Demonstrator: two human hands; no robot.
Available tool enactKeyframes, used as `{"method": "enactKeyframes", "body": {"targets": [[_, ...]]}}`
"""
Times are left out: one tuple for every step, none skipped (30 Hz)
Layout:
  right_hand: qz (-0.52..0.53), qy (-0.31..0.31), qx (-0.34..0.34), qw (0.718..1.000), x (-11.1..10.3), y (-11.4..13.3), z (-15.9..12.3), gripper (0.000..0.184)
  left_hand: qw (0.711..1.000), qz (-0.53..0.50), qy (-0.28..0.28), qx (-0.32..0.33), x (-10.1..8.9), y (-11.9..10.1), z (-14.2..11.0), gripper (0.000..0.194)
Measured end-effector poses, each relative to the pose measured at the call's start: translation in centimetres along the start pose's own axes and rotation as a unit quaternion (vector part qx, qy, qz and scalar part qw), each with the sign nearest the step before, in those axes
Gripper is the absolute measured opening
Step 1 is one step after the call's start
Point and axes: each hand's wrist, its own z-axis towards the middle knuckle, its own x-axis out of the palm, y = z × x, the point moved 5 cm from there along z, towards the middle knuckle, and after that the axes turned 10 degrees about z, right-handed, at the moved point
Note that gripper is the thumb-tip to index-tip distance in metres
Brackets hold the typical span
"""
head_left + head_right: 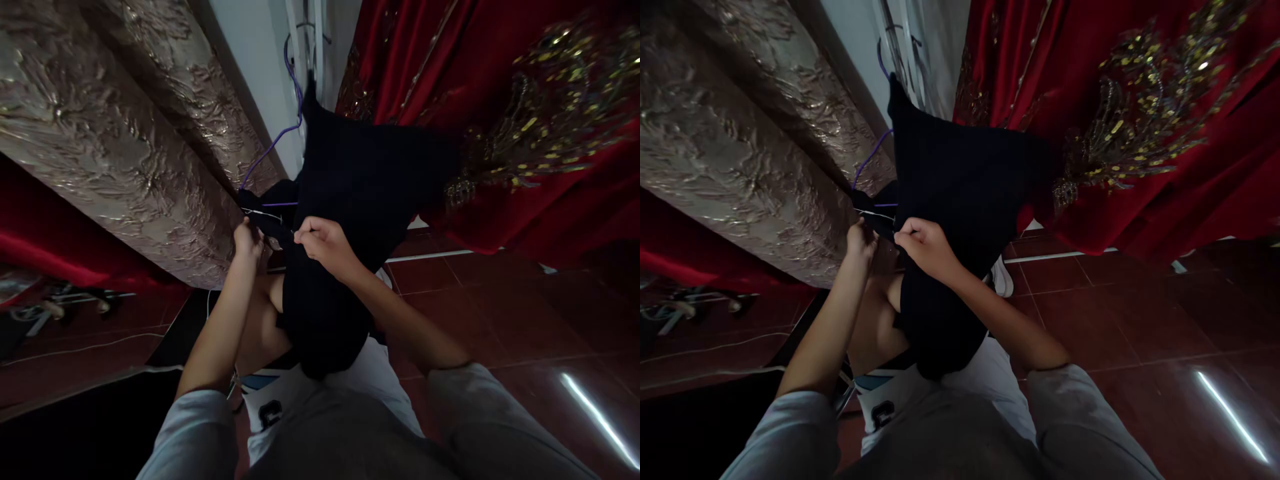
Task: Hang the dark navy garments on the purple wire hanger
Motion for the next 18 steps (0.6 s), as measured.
{"method": "enactKeyframes", "body": {"targets": [[0.018, 0.008, 0.005, 1.000, -0.1, 0.0, -0.3, 0.021, 1.000, 0.011, 0.009, -0.021, 0.2, 1.0, -0.2, 0.017], [0.033, 0.012, 0.011, 0.999, -0.4, 0.0, -0.7, 0.020, 0.999, 0.028, 0.020, -0.039, 0.3, 1.9, -0.5, 0.015], [0.046, 0.015, 0.017, 0.999, -0.9, 0.0, -1.1, 0.020, 0.997, 0.046, 0.033, -0.056, 0.4, 2.6, -0.9, 0.015], [0.053, 0.013, 0.021, 0.998, -1.4, 0.0, -1.4, 0.019, 0.994, 0.061, 0.049, -0.071, 0.6, 3.2, -1.3, 0.015], [0.055, 0.008, 0.024, 0.998, -2.1, 0.0, -1.8, 0.018, 0.992, 0.076, 0.065, -0.081, 0.7, 3.5, -1.7, 0.015], [0.051, -0.001, 0.026, 0.998, -2.8, -0.1, -2.2, 0.018, 0.989, 0.090, 0.082, -0.085, 0.9, 3.6, -2.2, 0.015], [0.041, -0.013, 0.025, 0.999, -3.4, -0.1, -2.6, 0.019, 0.987, 0.101, 0.096, -0.085, 1.2, 3.5, -2.7, 0.014], [0.026, -0.027, 0.021, 0.999, -4.1, -0.1, -2.9, 0.021, 0.985, 0.108, 0.108, -0.077, 1.6, 3.0, -3.3, 0.013], [0.009, -0.043, 0.012, 0.999, -4.7, 0.0, -3.2, 0.023, 0.985, 0.111, 0.118, -0.061, 2.0, 2.4, -3.8, 0.013], [-0.012, -0.058, -0.006, 0.998, -5.2, 0.2, -3.5, 0.026, 0.985, 0.109, 0.126, -0.038, 2.5, 1.5, -4.4, 0.013], [-0.037, -0.072, -0.035, 0.996, -5.6, 0.6, -3.7, 0.027, 0.985, 0.103, 0.134, -0.011, 3.1, 0.4, -5.0, 0.015], [-0.071, -0.084, -0.072, 0.991, -5.8, 1.1, -3.8, 0.026, 0.985, 0.096, 0.143, 0.018, 3.8, -0.9, -5.6, 0.019], [-0.113, -0.091, -0.113, 0.983, -5.9, 1.6, -3.9, 0.026, 0.983, 0.090, 0.152, 0.050, 4.5, -2.2, -6.2, 0.023], [-0.158, -0.091, -0.150, 0.972, -5.8, 2.1, -3.9, 0.029, 0.980, 0.087, 0.159, 0.084, 5.3, -3.6, -6.9, 0.028], [-0.201, -0.081, -0.170, 0.961, -5.5, 2.4, -3.7, 0.037, 0.976, 0.088, 0.160, 0.120, 6.0, -5.1, -7.4, 0.030], [-0.233, -0.062, -0.170, 0.956, -5.1, 2.5, -3.5, 0.047, 0.970, 0.095, 0.156, 0.163, 6.6, -6.5, -7.9, 0.031], [-0.245, -0.038, -0.155, 0.956, -4.6, 2.4, -3.1, 0.054, 0.960, 0.108, 0.147, 0.213, 7.2, -7.9, -8.4, 0.030], [-0.234, -0.013, -0.136, 0.963, -4.0, 2.1, -2.7, 0.055, 0.947, 0.124, 0.139, 0.262, 7.7, -9.1, -8.8, 0.029]]}}
